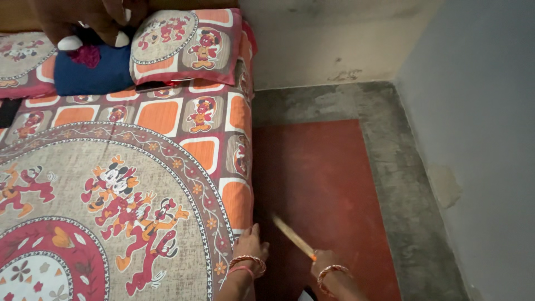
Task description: The person sweeps the floor using a handheld broom, moving along the edge of a bed and across a red mat toward a doorway.
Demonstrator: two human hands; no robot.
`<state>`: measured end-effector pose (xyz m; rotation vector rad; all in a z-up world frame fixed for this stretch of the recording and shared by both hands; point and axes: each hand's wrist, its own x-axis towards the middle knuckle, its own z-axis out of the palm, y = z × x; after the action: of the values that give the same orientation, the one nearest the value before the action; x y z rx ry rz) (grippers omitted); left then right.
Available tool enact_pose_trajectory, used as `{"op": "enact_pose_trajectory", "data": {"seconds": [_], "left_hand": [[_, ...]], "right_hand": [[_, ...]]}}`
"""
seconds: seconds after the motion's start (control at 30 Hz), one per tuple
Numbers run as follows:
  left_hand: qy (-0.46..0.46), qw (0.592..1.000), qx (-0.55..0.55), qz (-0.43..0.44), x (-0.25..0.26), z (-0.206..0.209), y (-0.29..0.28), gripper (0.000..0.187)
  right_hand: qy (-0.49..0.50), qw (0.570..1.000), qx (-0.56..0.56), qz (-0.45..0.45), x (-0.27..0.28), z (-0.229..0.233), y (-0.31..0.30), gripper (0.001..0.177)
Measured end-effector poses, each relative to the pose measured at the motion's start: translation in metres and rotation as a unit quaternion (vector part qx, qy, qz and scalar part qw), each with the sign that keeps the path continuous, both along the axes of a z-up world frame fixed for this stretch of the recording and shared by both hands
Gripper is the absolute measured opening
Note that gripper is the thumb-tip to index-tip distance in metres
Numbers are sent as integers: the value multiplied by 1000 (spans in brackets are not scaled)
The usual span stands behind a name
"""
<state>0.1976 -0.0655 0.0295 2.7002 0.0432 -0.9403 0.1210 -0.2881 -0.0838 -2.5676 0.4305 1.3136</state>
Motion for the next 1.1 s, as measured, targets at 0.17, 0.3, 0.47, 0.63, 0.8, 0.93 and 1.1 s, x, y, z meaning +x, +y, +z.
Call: {"op": "enact_pose_trajectory", "data": {"seconds": [0.17, 0.3, 0.47, 0.63, 0.8, 0.93, 1.1], "left_hand": [[32, 999, 40, -6, 8, 20, 1, 76], [18, 999, 24, 12, 7, 32, 4, 70], [2, 1000, 6, 23, 17, 24, -5, 72], [-21, 1000, -15, 3, 29, -1, -8, 72], [-31, 999, -18, 5, 47, -19, -3, 72], [-52, 999, -12, -4, 67, -30, 5, 74], [-27, 1000, -9, -9, 90, -33, 13, 71]], "right_hand": [[-59, 996, -44, 50, 4, -72, -62, 30], [-81, 958, 26, -272, 16, -59, -83, 31], [-66, 991, -9, -117, 20, 32, -56, 46], [14, 999, 7, 32, 36, 78, -2, 53], [5, 999, 5, 47, 55, 9, 11, 39], [-90, 996, -4, -10, 66, -68, -34, 30], [-207, 954, 33, -213, 88, -75, -78, 28]]}}
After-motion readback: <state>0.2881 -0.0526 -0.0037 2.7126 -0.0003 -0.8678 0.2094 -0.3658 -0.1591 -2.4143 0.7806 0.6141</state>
